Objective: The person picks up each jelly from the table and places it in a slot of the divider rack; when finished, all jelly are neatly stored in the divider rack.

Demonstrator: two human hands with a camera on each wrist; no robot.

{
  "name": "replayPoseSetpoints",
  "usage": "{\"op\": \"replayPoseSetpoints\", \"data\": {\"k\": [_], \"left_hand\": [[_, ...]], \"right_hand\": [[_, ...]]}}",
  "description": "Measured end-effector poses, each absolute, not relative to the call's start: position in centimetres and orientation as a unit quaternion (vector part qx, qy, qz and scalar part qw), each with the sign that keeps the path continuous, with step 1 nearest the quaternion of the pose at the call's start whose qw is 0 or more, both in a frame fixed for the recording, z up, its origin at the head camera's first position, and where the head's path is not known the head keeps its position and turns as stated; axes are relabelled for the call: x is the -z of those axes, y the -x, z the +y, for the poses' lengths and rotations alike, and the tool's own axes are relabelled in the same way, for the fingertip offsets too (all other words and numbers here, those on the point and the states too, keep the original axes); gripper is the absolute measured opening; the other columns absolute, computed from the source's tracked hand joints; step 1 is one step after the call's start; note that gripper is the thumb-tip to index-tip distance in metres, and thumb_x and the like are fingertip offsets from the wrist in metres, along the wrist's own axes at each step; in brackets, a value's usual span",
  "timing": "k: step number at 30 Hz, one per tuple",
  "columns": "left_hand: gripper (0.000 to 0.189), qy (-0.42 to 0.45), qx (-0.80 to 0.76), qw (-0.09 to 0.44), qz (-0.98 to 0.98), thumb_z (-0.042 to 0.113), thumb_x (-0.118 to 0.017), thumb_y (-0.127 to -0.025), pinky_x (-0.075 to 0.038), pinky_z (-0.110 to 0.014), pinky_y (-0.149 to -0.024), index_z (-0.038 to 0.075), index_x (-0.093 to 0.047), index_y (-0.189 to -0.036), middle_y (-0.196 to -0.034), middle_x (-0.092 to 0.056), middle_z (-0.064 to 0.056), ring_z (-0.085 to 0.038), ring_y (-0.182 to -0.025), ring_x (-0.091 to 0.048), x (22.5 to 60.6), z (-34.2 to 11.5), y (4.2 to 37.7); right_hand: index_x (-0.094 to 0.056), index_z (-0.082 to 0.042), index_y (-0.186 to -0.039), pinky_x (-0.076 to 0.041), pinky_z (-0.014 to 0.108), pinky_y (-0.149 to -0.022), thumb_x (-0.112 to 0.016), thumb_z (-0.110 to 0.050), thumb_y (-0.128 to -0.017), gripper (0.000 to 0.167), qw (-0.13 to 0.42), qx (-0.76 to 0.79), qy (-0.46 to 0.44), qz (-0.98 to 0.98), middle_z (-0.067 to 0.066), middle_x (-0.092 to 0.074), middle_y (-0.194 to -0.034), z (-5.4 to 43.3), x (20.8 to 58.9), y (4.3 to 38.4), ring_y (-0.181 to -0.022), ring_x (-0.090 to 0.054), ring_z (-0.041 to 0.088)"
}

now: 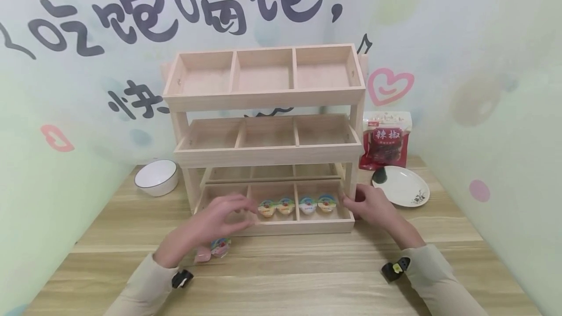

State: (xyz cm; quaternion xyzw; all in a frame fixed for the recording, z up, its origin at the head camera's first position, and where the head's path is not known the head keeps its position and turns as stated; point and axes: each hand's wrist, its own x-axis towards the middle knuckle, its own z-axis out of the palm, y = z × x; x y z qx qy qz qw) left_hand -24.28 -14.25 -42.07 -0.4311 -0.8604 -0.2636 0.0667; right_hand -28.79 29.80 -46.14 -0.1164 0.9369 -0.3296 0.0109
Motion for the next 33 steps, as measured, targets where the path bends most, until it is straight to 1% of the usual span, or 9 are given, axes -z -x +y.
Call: {"op": "replayPoseSetpoints", "data": {"k": [4, 8, 12, 17, 19, 23, 28, 30, 33], "left_hand": [[0.016, 0.455, 0.284, 0.11, -0.836, 0.008, -0.081, -0.096, -0.064, -0.031, -0.084, 0.005, -0.079, -0.112, -0.107, -0.08, -0.006, -0.02, -0.094, -0.075, 42.8, -15.7, 23.6], [0.013, 0.446, 0.291, 0.114, -0.838, 0.006, -0.082, -0.095, -0.064, -0.025, -0.077, 0.006, -0.079, -0.107, -0.1, -0.078, -0.002, -0.012, -0.087, -0.073, 43.1, -17.3, 22.5], [0.014, 0.422, 0.287, 0.096, -0.855, 0.008, -0.084, -0.094, -0.063, -0.023, -0.079, 0.011, -0.079, -0.107, -0.1, -0.077, 0.003, -0.005, -0.088, -0.071, 43.3, -19.0, 21.2], [0.018, 0.425, 0.28, 0.088, -0.856, 0.008, -0.087, -0.091, -0.062, -0.022, -0.076, 0.008, -0.079, -0.107, -0.1, -0.076, -0.001, -0.009, -0.086, -0.07, 43.6, -20.1, 20.3], [0.02, 0.429, 0.28, 0.079, -0.855, 0.01, -0.088, -0.091, -0.062, -0.022, -0.076, 0.008, -0.079, -0.109, -0.102, -0.075, -0.001, -0.01, -0.089, -0.07, 43.6, -20.2, 20.1], [0.027, 0.436, 0.265, 0.073, -0.857, 0.013, -0.091, -0.087, -0.064, -0.025, -0.082, 0.011, -0.079, -0.112, -0.109, -0.076, 0.0, -0.012, -0.099, -0.068, 43.7, -20.0, 19.8], [0.034, 0.448, 0.219, 0.076, -0.864, 0.017, -0.095, -0.083, -0.063, -0.031, -0.095, 0.012, -0.079, -0.112, -0.117, -0.077, 0.001, -0.015, -0.109, -0.071, 43.7, -19.7, 19.6], [0.032, 0.45, 0.199, 0.067, -0.868, 0.017, -0.094, -0.084, -0.063, -0.032, -0.097, 0.013, -0.078, -0.111, -0.119, -0.077, 0.001, -0.014, -0.11, -0.072, 43.7, -19.7, 19.5], [0.031, 0.453, 0.187, 0.04, -0.871, 0.015, -0.092, -0.085, -0.063, -0.026, -0.093, 0.012, -0.077, -0.112, -0.12, -0.077, 0.0, -0.009, -0.105, -0.072, 43.8, -19.7, 19.6]], "right_hand": [[-0.067, 0.002, -0.133, -0.056, 0.03, -0.065, -0.073, -0.035, -0.102, 0.049, 0.012, 0.331, 0.113, 0.937, 0.012, -0.077, -0.1, 29.9, 46.4, 28.8, -0.08, -0.065, 0.019], [-0.066, 0.003, -0.136, -0.056, 0.03, -0.067, -0.073, -0.035, -0.103, 0.051, 0.015, 0.333, 0.113, 0.936, 0.014, -0.078, -0.106, 29.8, 46.4, 28.9, -0.083, -0.066, 0.019], [-0.064, 0.003, -0.139, -0.057, 0.031, -0.068, -0.073, -0.036, -0.103, 0.054, 0.018, 0.333, 0.114, 0.936, 0.016, -0.078, -0.11, 29.7, 46.4, 28.9, -0.084, -0.066, 0.02], [-0.065, 0.002, -0.137, -0.056, 0.03, -0.066, -0.073, -0.035, -0.103, 0.051, 0.015, 0.334, 0.113, 0.936, 0.014, -0.077, -0.105, 29.7, 46.2, 28.8, -0.082, -0.066, 0.019], [-0.066, 0.002, -0.136, -0.056, 0.03, -0.066, -0.073, -0.036, -0.103, 0.051, 0.016, 0.334, 0.112, 0.936, 0.014, -0.077, -0.104, 29.7, 46.1, 28.7, -0.081, -0.065, 0.019], [-0.064, 0.003, -0.139, -0.057, 0.03, -0.066, -0.073, -0.036, -0.103, 0.053, 0.016, 0.334, 0.111, 0.936, 0.017, -0.077, -0.107, 29.9, 46.1, 28.6, -0.082, -0.066, 0.02], [-0.065, 0.003, -0.138, -0.056, 0.03, -0.067, -0.073, -0.036, -0.103, 0.053, 0.012, 0.334, 0.113, 0.936, 0.017, -0.078, -0.111, 29.9, 46.0, 28.5, -0.085, -0.066, 0.02], [-0.066, 0.003, -0.136, -0.056, 0.029, -0.066, -0.073, -0.036, -0.103, 0.052, 0.012, 0.335, 0.113, 0.935, 0.016, -0.078, -0.107, 29.8, 46.1, 28.6, -0.083, -0.066, 0.019], [-0.067, 0.003, -0.134, -0.055, 0.029, -0.065, -0.073, -0.036, -0.103, 0.05, 0.01, 0.335, 0.117, 0.935, 0.013, -0.078, -0.103, 29.8, 46.1, 28.6, -0.082, -0.066, 0.018]]}}
